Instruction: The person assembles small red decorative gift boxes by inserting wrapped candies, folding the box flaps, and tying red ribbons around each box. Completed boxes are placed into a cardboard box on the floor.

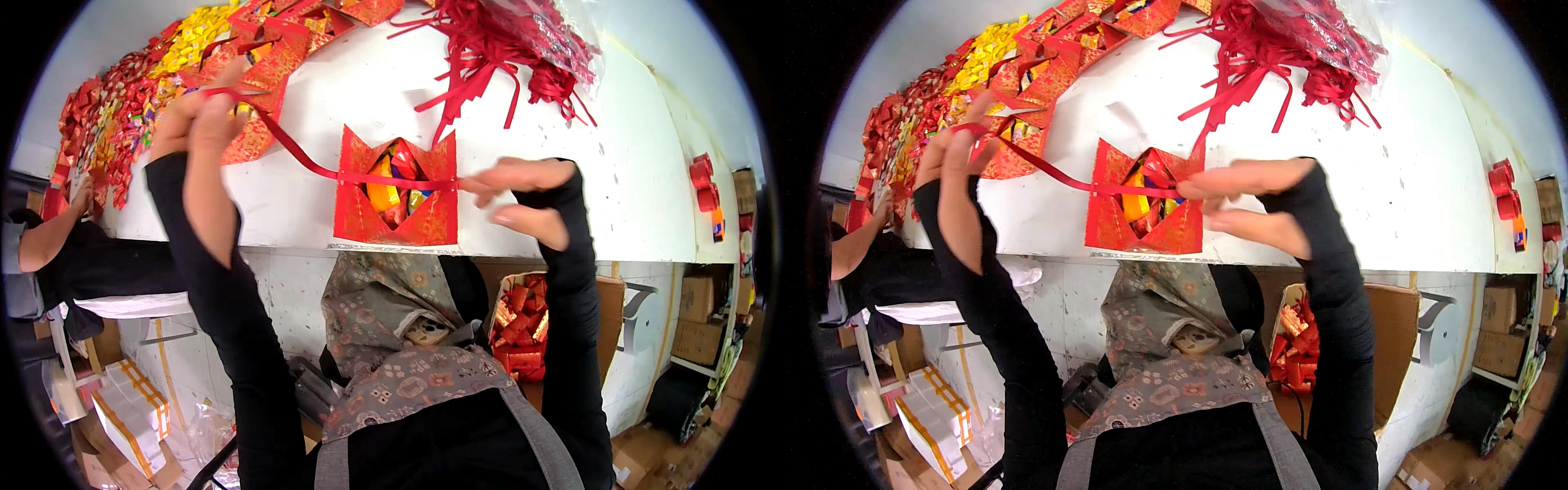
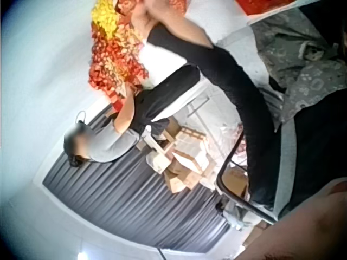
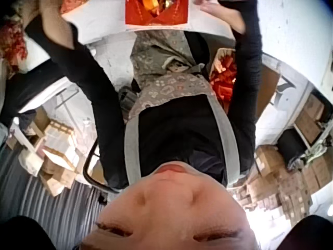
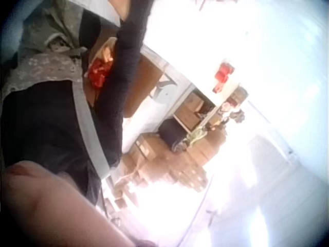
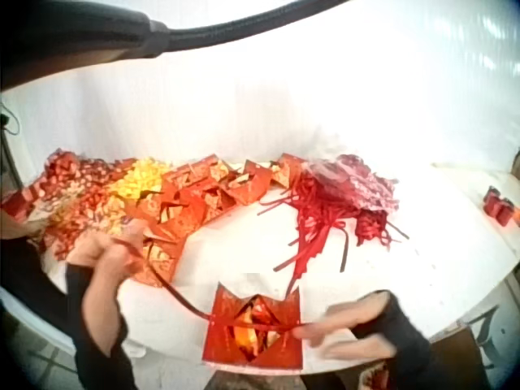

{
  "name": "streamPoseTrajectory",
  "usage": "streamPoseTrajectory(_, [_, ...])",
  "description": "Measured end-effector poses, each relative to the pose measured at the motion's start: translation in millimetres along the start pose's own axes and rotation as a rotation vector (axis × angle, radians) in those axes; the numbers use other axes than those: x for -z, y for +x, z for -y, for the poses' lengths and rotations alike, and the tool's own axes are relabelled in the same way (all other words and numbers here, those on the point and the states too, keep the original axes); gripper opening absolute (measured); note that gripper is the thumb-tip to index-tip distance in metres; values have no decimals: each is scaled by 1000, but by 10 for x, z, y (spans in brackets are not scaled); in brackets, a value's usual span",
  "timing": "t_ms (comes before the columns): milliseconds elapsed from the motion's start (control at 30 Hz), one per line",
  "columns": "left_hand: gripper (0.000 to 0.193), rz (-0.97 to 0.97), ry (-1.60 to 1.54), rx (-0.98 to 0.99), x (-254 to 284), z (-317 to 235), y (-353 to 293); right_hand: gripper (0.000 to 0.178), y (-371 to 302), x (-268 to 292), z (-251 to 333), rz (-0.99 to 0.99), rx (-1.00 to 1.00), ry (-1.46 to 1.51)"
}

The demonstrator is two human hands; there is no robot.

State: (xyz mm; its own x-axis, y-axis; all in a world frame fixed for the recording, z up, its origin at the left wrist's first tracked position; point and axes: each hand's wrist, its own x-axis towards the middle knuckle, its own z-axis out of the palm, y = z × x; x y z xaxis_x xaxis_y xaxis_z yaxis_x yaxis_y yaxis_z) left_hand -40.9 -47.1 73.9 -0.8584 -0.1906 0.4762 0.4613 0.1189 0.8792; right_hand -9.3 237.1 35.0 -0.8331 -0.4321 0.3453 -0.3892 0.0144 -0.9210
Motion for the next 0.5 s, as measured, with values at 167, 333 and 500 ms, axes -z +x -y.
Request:
streamPoseTrajectory(167, [9, 181, 116, 7, -84, -119, -14, 17, 172, -138, -166, -133, 47, -542])
streamPoseTrajectory(333, [10, 193, 124, 51, -79, -34, -9, 37, 336, -338, -275, -219, 286, -1123])
streamPoseTrajectory(500, [11, 179, 144, 67, -6, -76, 1, 22, 561, -286, -260, 3, -170, -802])
